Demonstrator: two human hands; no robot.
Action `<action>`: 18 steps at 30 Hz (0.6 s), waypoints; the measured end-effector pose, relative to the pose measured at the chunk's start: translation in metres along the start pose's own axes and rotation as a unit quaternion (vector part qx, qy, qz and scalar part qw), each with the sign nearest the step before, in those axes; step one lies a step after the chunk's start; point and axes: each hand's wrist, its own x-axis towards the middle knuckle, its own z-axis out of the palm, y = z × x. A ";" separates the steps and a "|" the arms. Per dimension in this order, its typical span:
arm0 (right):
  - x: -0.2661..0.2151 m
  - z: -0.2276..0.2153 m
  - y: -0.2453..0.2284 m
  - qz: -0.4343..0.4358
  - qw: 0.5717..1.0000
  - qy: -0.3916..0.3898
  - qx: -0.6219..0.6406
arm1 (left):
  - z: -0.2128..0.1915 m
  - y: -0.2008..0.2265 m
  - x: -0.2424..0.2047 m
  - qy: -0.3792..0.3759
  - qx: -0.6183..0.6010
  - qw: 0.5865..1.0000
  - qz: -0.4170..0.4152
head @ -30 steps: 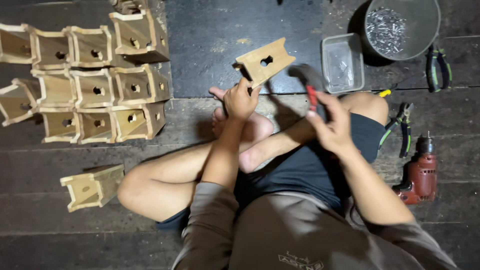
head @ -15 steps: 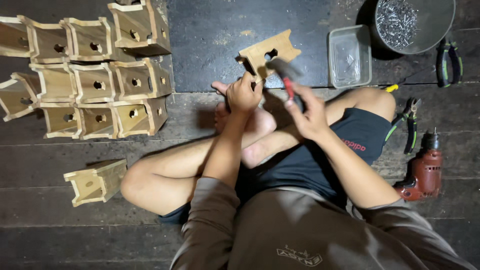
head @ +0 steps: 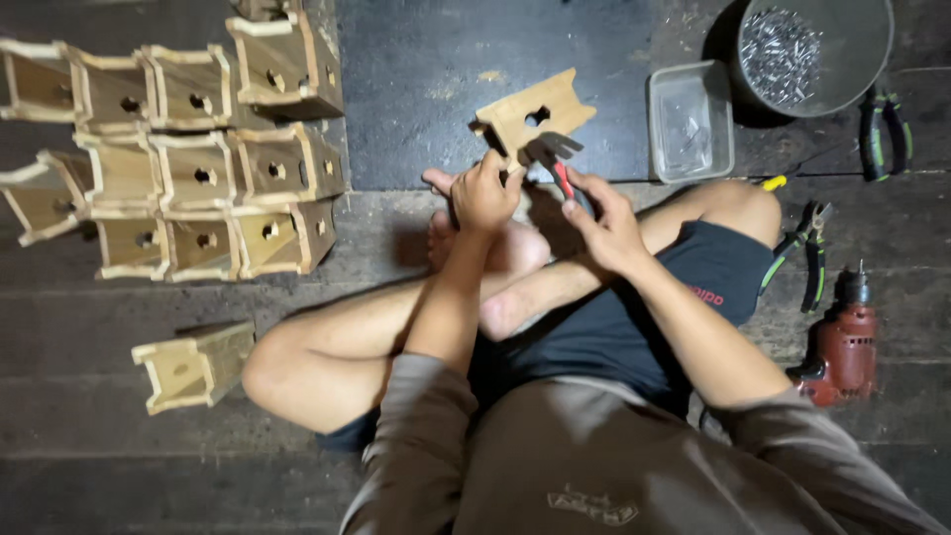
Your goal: The person assembles small wooden components by aligning pieces, securing them with a hammer and nails, and then using a power drill to create a hole in one face of each assembly.
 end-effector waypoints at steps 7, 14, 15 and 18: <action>0.001 -0.009 -0.033 -0.084 0.988 0.124 0.040 | 0.016 -0.014 -0.012 0.038 0.062 0.997 0.034; 0.003 -0.009 -0.023 -0.036 0.997 0.064 -0.026 | -0.012 0.011 0.004 -0.002 0.036 0.999 0.007; -0.003 -0.013 -0.030 -0.076 0.992 0.092 -0.044 | -0.015 0.014 -0.004 0.005 0.051 0.999 0.016; -0.018 -0.002 -0.009 -0.121 0.982 0.137 -0.046 | -0.001 -0.001 -0.011 0.006 0.032 0.999 0.017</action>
